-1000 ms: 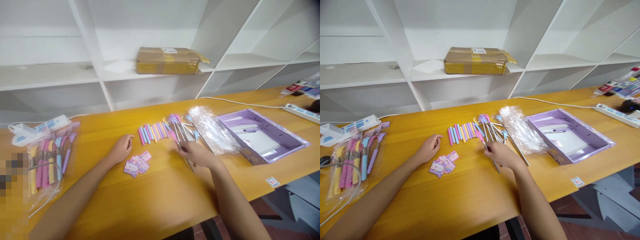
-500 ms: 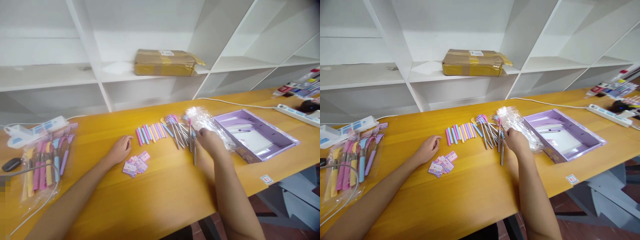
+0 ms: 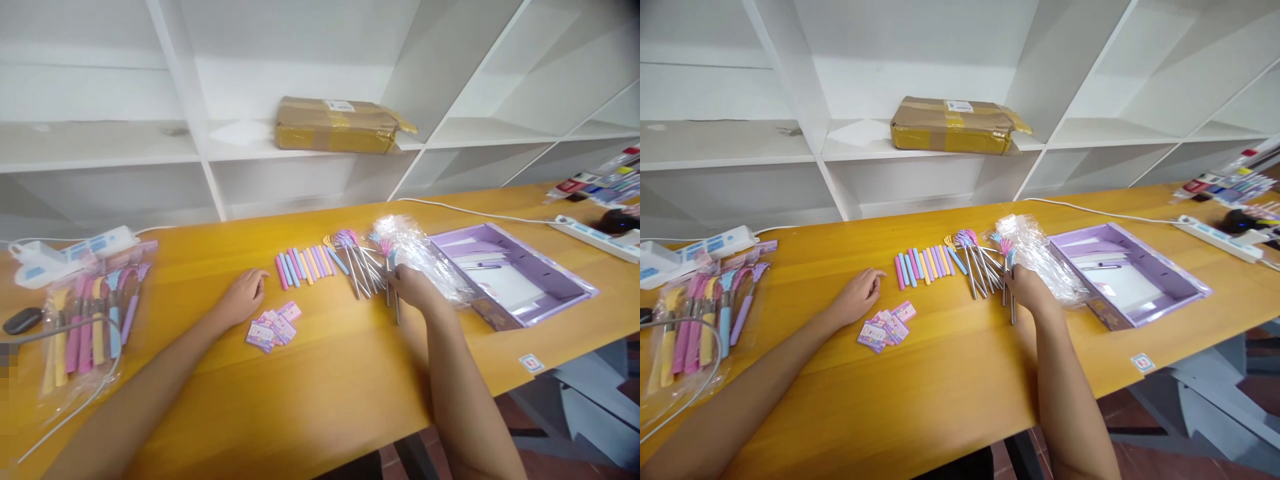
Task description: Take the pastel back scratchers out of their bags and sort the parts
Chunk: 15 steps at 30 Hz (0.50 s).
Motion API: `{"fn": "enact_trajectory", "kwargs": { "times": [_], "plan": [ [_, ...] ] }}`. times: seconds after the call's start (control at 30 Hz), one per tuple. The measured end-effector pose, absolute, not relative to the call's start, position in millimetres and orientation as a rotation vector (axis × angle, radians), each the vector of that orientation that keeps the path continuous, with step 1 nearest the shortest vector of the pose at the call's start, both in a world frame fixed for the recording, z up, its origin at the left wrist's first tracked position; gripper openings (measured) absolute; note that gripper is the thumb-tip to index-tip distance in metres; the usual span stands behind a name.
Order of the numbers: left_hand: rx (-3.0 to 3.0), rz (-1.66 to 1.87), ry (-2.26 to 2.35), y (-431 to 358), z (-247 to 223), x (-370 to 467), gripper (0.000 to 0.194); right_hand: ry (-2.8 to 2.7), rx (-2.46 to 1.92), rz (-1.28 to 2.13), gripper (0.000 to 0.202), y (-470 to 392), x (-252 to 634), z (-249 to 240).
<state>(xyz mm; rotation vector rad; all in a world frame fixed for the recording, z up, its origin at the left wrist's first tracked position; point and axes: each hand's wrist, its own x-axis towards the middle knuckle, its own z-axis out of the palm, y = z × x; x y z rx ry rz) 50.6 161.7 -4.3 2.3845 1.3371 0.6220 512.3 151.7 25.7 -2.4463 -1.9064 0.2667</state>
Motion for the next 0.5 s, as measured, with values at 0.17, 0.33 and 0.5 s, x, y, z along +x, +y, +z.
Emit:
{"fn": "enact_trajectory", "kwargs": {
  "times": [0.17,0.33,0.5],
  "plan": [
    [2.410,0.631,1.316,160.0,0.0,52.8,0.029,-1.720,-2.227,-0.039,0.043,168.2,512.3,13.2],
    [2.432,0.623,1.322,160.2,1.5,52.6,0.027,-1.717,-1.871,-0.094,0.048,183.3,507.5,0.0],
    [2.440,0.661,1.302,156.4,-2.5,54.4,0.028,-1.765,-1.846,-0.106,0.041,177.3,506.2,-5.3]
  ]
}}
